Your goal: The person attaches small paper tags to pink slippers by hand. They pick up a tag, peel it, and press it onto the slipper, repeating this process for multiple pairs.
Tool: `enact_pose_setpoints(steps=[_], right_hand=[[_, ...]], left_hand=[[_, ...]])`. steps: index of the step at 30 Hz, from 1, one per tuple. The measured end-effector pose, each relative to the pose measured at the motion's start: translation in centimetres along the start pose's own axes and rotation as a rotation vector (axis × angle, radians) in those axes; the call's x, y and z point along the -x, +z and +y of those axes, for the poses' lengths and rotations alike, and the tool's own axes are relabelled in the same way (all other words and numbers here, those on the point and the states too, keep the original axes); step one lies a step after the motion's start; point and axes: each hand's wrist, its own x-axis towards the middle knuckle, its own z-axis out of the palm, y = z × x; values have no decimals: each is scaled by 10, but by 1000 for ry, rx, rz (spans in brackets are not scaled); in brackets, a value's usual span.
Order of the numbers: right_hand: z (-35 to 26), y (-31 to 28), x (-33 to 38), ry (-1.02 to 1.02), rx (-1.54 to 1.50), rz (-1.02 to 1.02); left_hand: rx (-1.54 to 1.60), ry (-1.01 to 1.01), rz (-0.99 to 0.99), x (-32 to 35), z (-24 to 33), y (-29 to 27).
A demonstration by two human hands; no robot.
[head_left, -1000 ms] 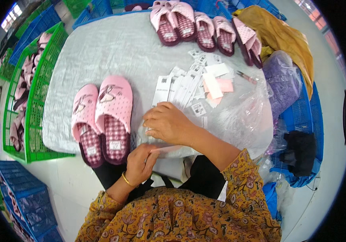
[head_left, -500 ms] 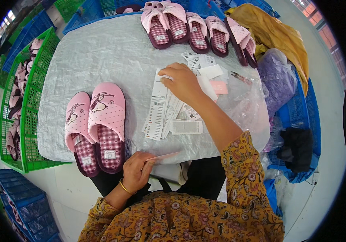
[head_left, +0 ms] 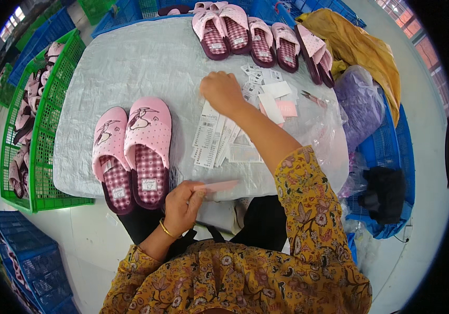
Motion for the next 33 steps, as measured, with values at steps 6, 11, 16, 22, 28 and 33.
enact_pose_setpoints(steps=[6,11,16,22,28,33], right_hand=[[-45,-89,47,258,-946,69],[-96,-134,109,335,-1108,-72],[-111,-164,150,631,-1397,-16],[-102,-145,194,811,-1530,375],[-124,-141,271,591,-1391,177],[-133,-147,290,544,-1360,410]], left_hand=[[295,-88,-9,-23,19,-6],[820,-316,-330,-40,35,8],[1065,-356,-455,-25,54,27],[896,-409,-400,-6,58,25],[1070,-467,-142,-4,56,36],[1007,-504,-141,2,49,46]])
